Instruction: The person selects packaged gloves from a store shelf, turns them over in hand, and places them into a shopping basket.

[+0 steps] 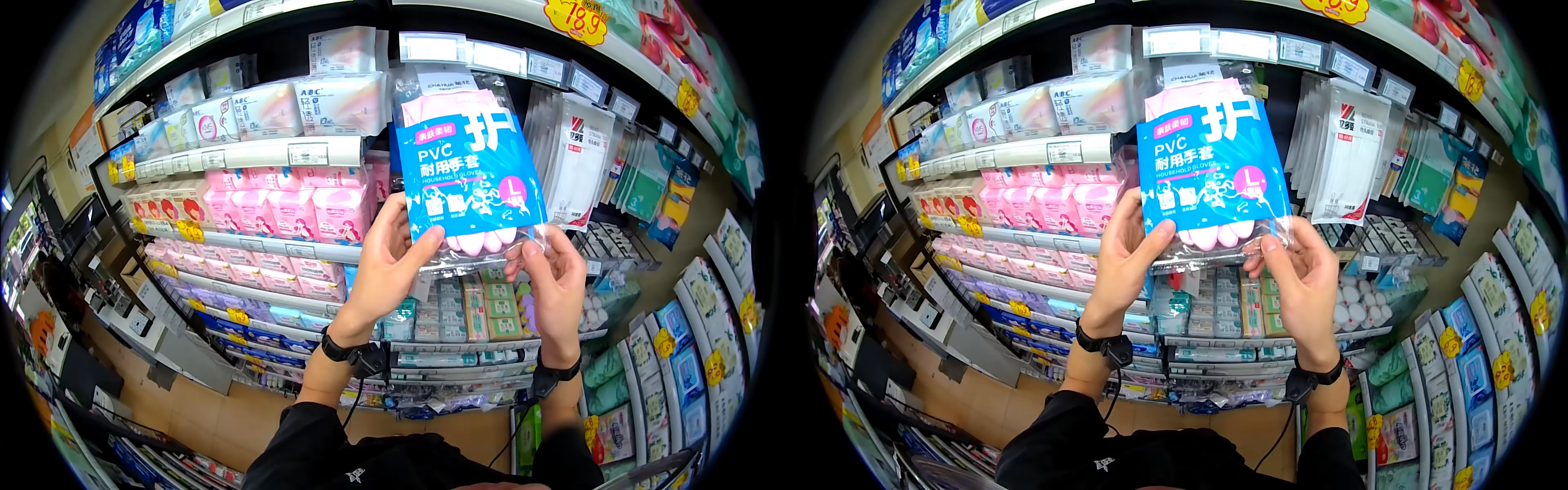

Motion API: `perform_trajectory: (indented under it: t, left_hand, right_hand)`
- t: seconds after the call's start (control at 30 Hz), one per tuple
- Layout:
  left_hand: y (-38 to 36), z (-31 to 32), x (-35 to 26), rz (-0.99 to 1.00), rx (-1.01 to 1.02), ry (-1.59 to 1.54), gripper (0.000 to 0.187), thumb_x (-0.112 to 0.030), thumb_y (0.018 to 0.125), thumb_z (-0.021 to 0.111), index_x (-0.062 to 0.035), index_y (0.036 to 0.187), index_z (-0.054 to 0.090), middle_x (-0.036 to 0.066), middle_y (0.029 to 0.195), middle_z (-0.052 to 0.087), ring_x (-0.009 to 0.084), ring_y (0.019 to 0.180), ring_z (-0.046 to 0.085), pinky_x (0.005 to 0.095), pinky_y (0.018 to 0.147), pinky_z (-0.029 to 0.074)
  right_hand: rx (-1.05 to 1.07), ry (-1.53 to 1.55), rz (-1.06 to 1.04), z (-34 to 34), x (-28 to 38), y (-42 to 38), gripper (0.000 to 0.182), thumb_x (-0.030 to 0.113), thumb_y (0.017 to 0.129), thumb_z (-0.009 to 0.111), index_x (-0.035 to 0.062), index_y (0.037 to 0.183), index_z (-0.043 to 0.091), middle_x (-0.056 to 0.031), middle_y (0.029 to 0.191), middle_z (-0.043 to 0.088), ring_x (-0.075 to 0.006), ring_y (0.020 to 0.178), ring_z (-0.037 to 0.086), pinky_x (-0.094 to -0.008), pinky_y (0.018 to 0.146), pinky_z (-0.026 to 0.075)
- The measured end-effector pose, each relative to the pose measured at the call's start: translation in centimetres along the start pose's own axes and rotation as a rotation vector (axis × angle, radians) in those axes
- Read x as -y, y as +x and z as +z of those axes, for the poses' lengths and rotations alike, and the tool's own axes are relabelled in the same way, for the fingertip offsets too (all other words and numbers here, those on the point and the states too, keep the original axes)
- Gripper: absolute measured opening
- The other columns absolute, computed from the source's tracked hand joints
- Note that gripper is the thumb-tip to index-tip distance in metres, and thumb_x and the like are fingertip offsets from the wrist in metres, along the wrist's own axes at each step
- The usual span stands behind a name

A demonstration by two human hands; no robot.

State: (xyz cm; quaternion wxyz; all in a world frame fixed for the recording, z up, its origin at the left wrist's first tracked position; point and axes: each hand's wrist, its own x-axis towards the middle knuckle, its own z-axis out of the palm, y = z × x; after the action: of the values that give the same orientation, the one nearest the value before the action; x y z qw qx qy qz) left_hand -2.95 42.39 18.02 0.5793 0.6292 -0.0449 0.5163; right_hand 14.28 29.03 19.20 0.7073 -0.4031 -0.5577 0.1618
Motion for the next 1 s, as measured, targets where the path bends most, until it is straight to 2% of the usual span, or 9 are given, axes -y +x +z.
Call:
perform_trajectory:
  t: [0.1, 0.17, 0.33, 0.4, 0.47, 0.53, 0.77, 0.93, 1.0]
  left_hand:
    - [-1.1, 0.7, 0.1, 0.040, -0.004, -0.011, 0.042, -0.003, 0.096, 0.062, 0.0004, 0.133, 0.043, 0.010, 0.127, 0.055, 0.0150, 0.116, 0.054, 0.0296, 0.100, 0.043]
    - [-2.2, 0.1, 1.1, -0.054, 0.039, -0.028, 0.050, -0.002, 0.096, 0.061, 0.0011, 0.140, 0.037, 0.011, 0.134, 0.051, 0.0165, 0.121, 0.051, 0.0314, 0.104, 0.040]
    - [-6.7, 0.5, 5.0, -0.204, -0.092, -0.049, 0.045, -0.005, 0.097, 0.061, 0.0022, 0.138, 0.042, 0.009, 0.125, 0.058, 0.0132, 0.115, 0.054, 0.0289, 0.100, 0.044]
    - [-9.1, 0.9, 6.4, -0.252, -0.087, -0.083, 0.047, -0.004, 0.097, 0.061, 0.0029, 0.140, 0.041, 0.010, 0.128, 0.058, 0.0135, 0.116, 0.055, 0.0296, 0.100, 0.044]
    - [-11.2, 1.5, 7.6, -0.260, -0.080, -0.100, 0.048, -0.002, 0.096, 0.060, 0.0033, 0.140, 0.041, 0.010, 0.128, 0.059, 0.0138, 0.117, 0.056, 0.0298, 0.100, 0.045]
    - [-13.6, 2.0, 8.8, -0.402, -0.053, -0.105, 0.048, 0.000, 0.096, 0.060, 0.0027, 0.141, 0.041, 0.010, 0.130, 0.057, 0.0131, 0.117, 0.055, 0.0290, 0.099, 0.046]
    - [-19.4, 6.7, 11.5, -0.515, -0.084, -0.180, 0.047, -0.001, 0.097, 0.060, 0.0024, 0.141, 0.042, 0.008, 0.127, 0.060, 0.0113, 0.113, 0.057, 0.0273, 0.097, 0.048]
    - [-22.4, 10.8, 11.1, -0.617, -0.239, -0.008, 0.029, -0.016, 0.103, 0.055, 0.0039, 0.122, 0.063, 0.002, 0.107, 0.068, 0.0060, 0.095, 0.058, 0.0212, 0.084, 0.047]
    - [-23.5, 12.4, 11.1, -0.610, -0.250, -0.012, 0.029, -0.016, 0.103, 0.056, 0.0039, 0.122, 0.063, 0.002, 0.106, 0.068, 0.0059, 0.094, 0.059, 0.0216, 0.084, 0.048]
  right_hand:
    - [0.009, 0.028, 0.049, -0.8, -1.2, -2.1, 0.017, 0.008, 0.099, 0.057, -0.0041, 0.111, 0.058, -0.0111, 0.091, 0.069, -0.0129, 0.077, 0.064, -0.0266, 0.069, 0.051]
    - [-0.012, 0.036, 0.125, -1.3, -2.3, -4.1, 0.018, 0.006, 0.098, 0.058, -0.0034, 0.113, 0.058, -0.0111, 0.092, 0.069, -0.0132, 0.080, 0.065, -0.0266, 0.072, 0.051]
    - [0.076, 0.041, 0.263, -4.0, -5.9, -10.6, 0.021, 0.004, 0.098, 0.058, -0.0045, 0.117, 0.057, -0.0092, 0.103, 0.068, -0.0141, 0.091, 0.065, -0.0273, 0.079, 0.051]
    - [0.131, -0.037, 0.327, -5.6, -7.3, -13.2, 0.026, 0.003, 0.098, 0.057, -0.0053, 0.122, 0.055, -0.0086, 0.109, 0.067, -0.0142, 0.099, 0.064, -0.0274, 0.085, 0.050]
    - [0.108, 0.013, 0.333, -6.3, -7.2, -14.2, 0.028, 0.003, 0.098, 0.057, -0.0054, 0.125, 0.053, -0.0091, 0.110, 0.067, -0.0139, 0.101, 0.063, -0.0275, 0.087, 0.049]
    - [0.049, 0.054, 0.387, -7.1, -7.2, -15.8, 0.032, 0.001, 0.097, 0.057, -0.0053, 0.128, 0.051, -0.0110, 0.113, 0.066, -0.0136, 0.106, 0.061, -0.0279, 0.090, 0.047]
    - [-0.019, 0.043, 0.432, -11.2, -7.1, -20.6, 0.029, -0.001, 0.096, 0.058, -0.0059, 0.125, 0.053, -0.0119, 0.113, 0.067, -0.0141, 0.103, 0.062, -0.0267, 0.090, 0.048]
    - [-0.062, 0.100, 0.507, -14.5, -5.3, -24.4, 0.026, -0.001, 0.096, 0.059, -0.0064, 0.121, 0.057, -0.0125, 0.112, 0.067, -0.0146, 0.103, 0.063, -0.0274, 0.090, 0.049]
    - [-0.067, 0.102, 0.515, -15.3, -4.4, -25.6, 0.026, -0.001, 0.096, 0.059, -0.0066, 0.121, 0.056, -0.0126, 0.112, 0.067, -0.0147, 0.103, 0.063, -0.0277, 0.090, 0.049]
